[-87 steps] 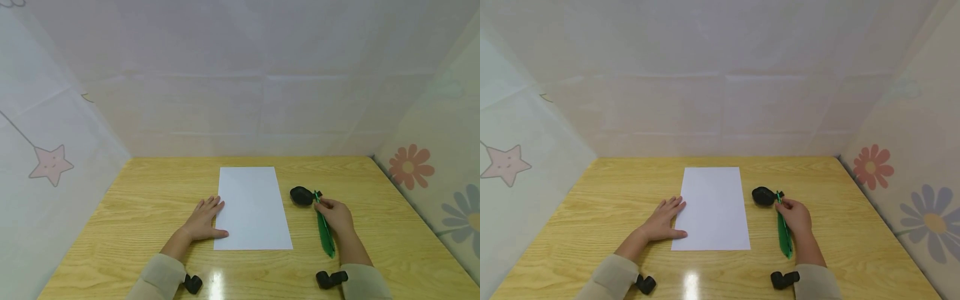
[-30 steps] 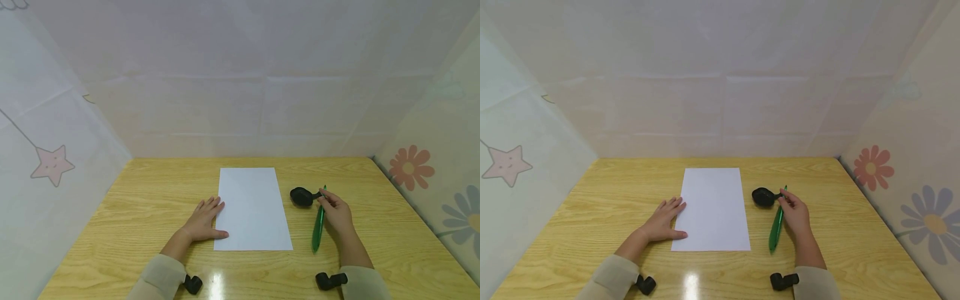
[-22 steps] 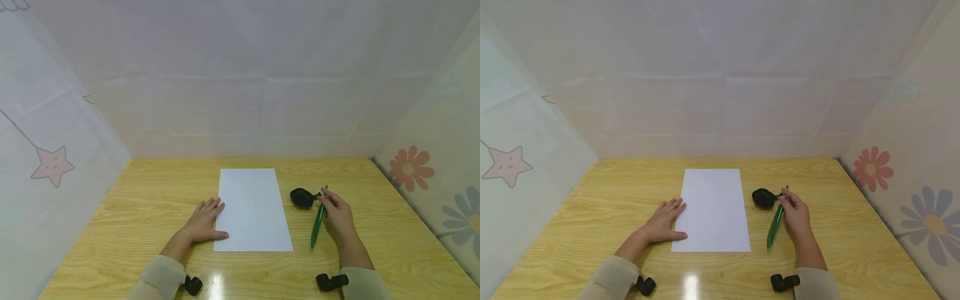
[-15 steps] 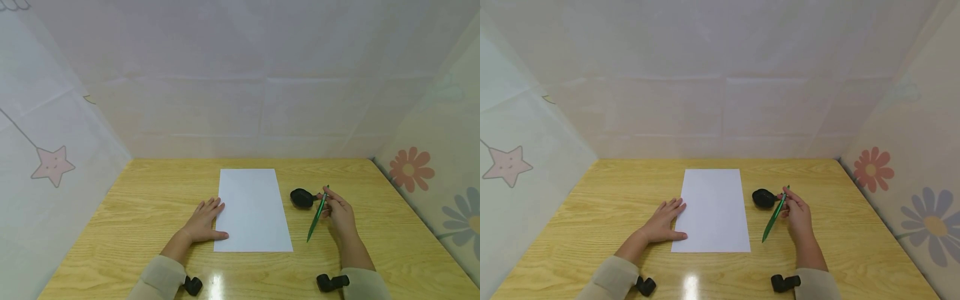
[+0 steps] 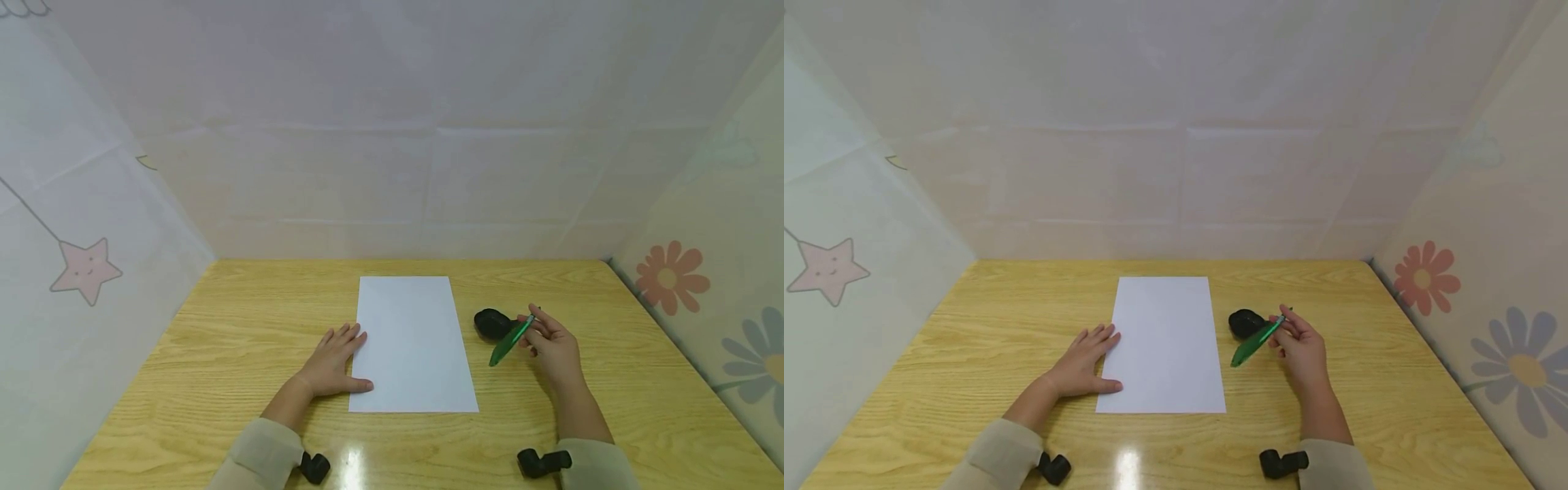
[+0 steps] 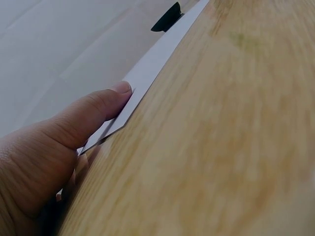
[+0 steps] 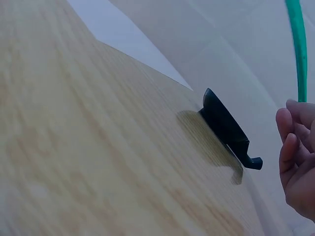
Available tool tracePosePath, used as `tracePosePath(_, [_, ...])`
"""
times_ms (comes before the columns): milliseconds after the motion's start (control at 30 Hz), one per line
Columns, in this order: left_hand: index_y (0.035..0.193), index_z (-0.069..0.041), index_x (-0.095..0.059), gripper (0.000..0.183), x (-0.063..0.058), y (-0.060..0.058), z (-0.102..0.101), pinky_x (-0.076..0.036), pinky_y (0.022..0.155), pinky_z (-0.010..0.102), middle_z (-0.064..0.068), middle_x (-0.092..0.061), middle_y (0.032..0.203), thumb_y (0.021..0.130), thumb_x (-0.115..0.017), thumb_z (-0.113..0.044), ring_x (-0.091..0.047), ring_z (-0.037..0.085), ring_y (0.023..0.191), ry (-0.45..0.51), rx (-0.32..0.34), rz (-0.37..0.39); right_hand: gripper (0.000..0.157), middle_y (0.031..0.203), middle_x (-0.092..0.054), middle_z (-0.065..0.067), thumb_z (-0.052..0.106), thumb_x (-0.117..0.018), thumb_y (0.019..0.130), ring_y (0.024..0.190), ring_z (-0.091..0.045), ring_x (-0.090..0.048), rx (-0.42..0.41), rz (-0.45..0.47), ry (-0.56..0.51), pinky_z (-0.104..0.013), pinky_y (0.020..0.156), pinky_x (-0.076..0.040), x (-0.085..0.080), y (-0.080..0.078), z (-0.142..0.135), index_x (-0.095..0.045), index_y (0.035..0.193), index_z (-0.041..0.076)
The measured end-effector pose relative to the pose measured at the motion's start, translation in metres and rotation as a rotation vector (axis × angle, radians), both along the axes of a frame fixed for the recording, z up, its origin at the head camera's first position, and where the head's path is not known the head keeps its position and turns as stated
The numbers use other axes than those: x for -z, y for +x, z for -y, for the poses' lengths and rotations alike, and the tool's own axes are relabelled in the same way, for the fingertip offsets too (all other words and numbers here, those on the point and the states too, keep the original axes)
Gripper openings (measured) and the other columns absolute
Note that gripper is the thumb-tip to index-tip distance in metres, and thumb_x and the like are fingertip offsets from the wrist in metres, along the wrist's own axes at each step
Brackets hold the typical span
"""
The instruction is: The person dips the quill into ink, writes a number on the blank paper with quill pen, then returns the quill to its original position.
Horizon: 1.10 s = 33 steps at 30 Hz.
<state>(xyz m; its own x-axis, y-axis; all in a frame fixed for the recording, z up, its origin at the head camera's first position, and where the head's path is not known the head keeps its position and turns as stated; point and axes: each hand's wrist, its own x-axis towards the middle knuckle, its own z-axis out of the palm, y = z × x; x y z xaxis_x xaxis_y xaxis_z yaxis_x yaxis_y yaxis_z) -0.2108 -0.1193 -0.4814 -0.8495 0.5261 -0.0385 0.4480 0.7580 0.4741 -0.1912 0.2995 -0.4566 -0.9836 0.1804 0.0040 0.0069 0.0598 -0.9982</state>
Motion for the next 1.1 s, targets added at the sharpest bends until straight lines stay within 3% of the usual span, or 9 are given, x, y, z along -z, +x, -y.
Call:
tracePosePath(267, [0.152, -0.005, -0.035, 0.097, -0.0014, 0.0011, 0.0005, -0.006, 0.124, 0.055, 0.015, -0.024, 0.162, 0.079, -0.073, -0.056, -0.015, 0.035, 0.152, 0.01, 0.007, -0.002, 0.052, 0.088, -0.067, 0.032, 0.026, -0.057, 0.1, 0.069, 0.001, -0.065, 0.04, 0.063, 0.115, -0.016, 0.059, -0.048, -0.001, -0.0029, -0.0002, -0.044, 0.147, 0.008])
tracePosePath(533, [0.151, -0.003, -0.035, 0.098, -0.0021, 0.0011, 0.0001, -0.007, 0.123, 0.056, 0.016, -0.024, 0.162, 0.079, -0.073, -0.056, -0.015, 0.036, 0.152, 0.009, 0.007, -0.003, 0.057, 0.088, -0.069, 0.031, 0.036, -0.058, 0.099, 0.067, 0.0, -0.064, 0.103, 0.102, 0.18, -0.017, 0.059, -0.048, -0.0021, -0.0034, 0.0005, -0.047, 0.144, 0.003])
tracePosePath(800, [0.152, -0.004, -0.035, 0.098, -0.0023, 0.0002, -0.001, -0.007, 0.124, 0.056, 0.016, -0.024, 0.162, 0.079, -0.073, -0.056, -0.015, 0.035, 0.152, -0.003, -0.002, 0.006, 0.062, 0.08, -0.07, 0.024, 0.04, -0.057, 0.097, 0.062, -0.001, -0.06, 0.15, 0.087, 0.106, -0.015, 0.056, -0.048, -0.0019, -0.0054, 0.0016, -0.049, 0.142, -0.002])
tracePosePath(933, [0.152, -0.004, -0.035, 0.097, -0.0025, 0.0002, -0.001, -0.007, 0.124, 0.056, 0.016, -0.023, 0.162, 0.079, -0.073, -0.057, -0.015, 0.035, 0.152, -0.002, -0.003, 0.01, 0.06, 0.087, -0.07, 0.022, 0.041, -0.061, 0.095, 0.07, -0.001, -0.055, 0.182, 0.103, 0.111, -0.013, 0.061, -0.05, -0.0018, -0.0064, 0.0018, -0.055, 0.137, -0.001])
tracePosePath(1100, [0.151, -0.003, -0.035, 0.098, -0.0022, 0.0005, -0.0001, -0.008, 0.123, 0.056, 0.016, -0.023, 0.162, 0.079, -0.074, -0.056, -0.015, 0.035, 0.152, 0.004, -0.002, 0.005, 0.057, 0.1, -0.062, 0.039, 0.045, -0.063, 0.093, 0.089, 0.004, -0.05, 0.21, 0.128, 0.185, -0.012, 0.071, -0.044, -0.001, -0.0071, 0.0014, -0.06, 0.133, 0.003])
